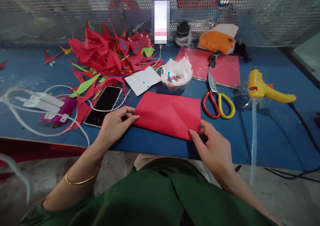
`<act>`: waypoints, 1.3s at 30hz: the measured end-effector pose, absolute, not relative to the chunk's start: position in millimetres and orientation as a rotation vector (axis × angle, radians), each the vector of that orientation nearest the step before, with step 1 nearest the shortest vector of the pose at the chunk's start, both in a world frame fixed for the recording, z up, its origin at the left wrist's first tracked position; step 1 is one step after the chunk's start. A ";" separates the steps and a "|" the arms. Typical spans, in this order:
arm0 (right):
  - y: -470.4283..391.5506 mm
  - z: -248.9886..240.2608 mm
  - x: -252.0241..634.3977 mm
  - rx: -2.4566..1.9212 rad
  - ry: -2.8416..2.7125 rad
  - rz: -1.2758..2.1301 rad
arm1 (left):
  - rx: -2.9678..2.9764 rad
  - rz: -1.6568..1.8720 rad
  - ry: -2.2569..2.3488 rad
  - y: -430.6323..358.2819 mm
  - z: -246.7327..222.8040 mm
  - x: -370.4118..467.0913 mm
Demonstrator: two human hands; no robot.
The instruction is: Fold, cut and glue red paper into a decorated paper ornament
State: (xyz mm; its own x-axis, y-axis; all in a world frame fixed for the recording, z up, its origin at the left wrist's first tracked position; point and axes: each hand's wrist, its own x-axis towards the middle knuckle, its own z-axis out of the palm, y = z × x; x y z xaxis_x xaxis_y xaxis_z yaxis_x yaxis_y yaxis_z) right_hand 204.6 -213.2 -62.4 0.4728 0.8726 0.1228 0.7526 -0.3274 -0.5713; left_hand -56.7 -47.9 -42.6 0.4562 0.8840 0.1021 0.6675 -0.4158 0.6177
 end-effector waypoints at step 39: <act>-208.7 -63.0 203.0 -2.190 -1.614 -0.103 | 2.900 0.098 0.690 -101.8 -56.8 -18.6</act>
State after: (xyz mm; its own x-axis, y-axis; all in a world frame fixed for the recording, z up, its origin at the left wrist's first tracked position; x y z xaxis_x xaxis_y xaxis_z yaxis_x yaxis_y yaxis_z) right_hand 203.0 -208.7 -63.0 0.3246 0.8972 0.2994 0.9280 -0.2409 -0.2843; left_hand -18.6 -101.8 -56.8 0.8914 0.4523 0.0272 0.4419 -0.8810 0.1692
